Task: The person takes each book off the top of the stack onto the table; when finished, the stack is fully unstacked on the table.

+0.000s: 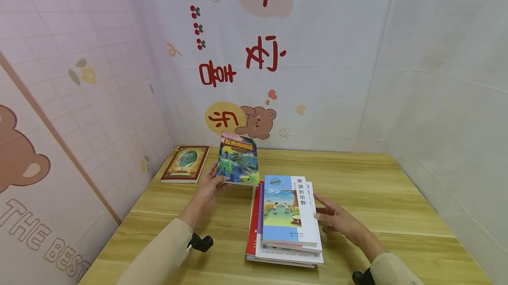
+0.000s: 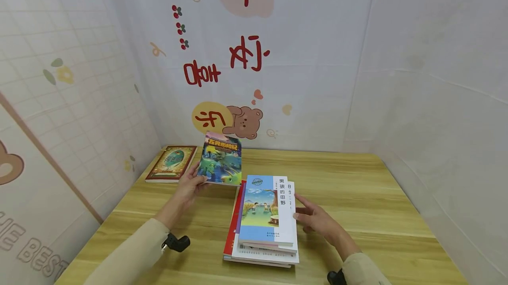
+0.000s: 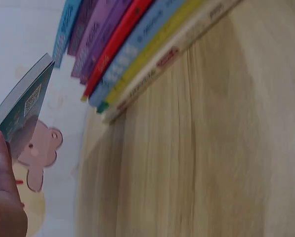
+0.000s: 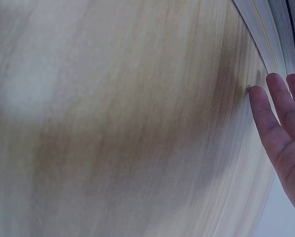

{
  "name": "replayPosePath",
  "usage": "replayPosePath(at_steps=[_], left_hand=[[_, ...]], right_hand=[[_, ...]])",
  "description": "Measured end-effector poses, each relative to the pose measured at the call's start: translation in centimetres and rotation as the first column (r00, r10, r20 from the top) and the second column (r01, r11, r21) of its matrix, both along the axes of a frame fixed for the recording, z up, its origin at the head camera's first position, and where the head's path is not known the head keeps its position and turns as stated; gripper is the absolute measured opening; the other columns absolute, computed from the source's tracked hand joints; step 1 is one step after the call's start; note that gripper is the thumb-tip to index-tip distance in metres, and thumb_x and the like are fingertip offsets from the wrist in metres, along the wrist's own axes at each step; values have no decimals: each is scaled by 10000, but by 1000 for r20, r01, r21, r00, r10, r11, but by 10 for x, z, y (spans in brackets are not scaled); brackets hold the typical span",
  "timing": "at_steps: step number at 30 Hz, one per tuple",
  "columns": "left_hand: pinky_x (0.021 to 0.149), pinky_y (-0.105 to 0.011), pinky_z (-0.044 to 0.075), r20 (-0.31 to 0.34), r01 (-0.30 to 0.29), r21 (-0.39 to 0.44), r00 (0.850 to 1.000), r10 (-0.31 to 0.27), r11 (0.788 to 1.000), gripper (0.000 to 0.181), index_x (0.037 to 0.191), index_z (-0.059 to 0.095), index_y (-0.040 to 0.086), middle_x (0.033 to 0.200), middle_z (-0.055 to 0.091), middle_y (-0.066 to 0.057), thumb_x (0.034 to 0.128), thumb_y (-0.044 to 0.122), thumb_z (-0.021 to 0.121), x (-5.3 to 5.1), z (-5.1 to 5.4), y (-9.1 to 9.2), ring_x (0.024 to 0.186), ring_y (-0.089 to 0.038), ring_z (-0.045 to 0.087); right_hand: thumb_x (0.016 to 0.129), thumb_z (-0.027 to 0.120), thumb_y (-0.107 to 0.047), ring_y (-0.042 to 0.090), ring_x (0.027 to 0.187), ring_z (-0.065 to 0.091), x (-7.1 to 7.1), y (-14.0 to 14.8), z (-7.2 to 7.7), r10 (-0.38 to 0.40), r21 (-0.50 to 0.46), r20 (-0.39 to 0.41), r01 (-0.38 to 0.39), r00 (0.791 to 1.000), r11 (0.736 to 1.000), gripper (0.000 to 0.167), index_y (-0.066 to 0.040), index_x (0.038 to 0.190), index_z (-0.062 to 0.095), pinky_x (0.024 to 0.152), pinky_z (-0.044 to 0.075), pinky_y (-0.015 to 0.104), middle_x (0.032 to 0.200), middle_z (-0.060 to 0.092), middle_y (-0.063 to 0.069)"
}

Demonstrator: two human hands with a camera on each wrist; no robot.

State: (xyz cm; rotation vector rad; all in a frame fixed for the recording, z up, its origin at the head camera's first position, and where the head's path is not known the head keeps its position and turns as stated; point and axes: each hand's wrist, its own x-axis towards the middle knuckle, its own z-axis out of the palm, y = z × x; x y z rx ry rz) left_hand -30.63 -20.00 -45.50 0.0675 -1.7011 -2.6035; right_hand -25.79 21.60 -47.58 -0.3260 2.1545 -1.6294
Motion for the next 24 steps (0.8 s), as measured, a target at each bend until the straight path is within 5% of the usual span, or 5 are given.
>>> replayPosePath(at_steps=[14,24], left_hand=[[729,-309,581,85,-97,-78,991,104,992,773,1582,260,139,1595,297,-121,909,-134,526,-30,-20,-28,896,-151,643],[818,-373,577,127,-65,-163,988,86,984,791,1597,205,152,1625,175,-170,913,-116,498,-44,-35,-46,762,-133,605]], right_hand=[[982,632,-286,402,1242,529,-3,1,-3,2,-7,8,-1,1000,1000,780,-168,1604,175,916,494,546,1480,359,349],[984,628,-278,402,1251,518,-2,0,-2,-5,1,11,5,1000,1000,775,-159,1603,177,912,496,535,1481,357,348]])
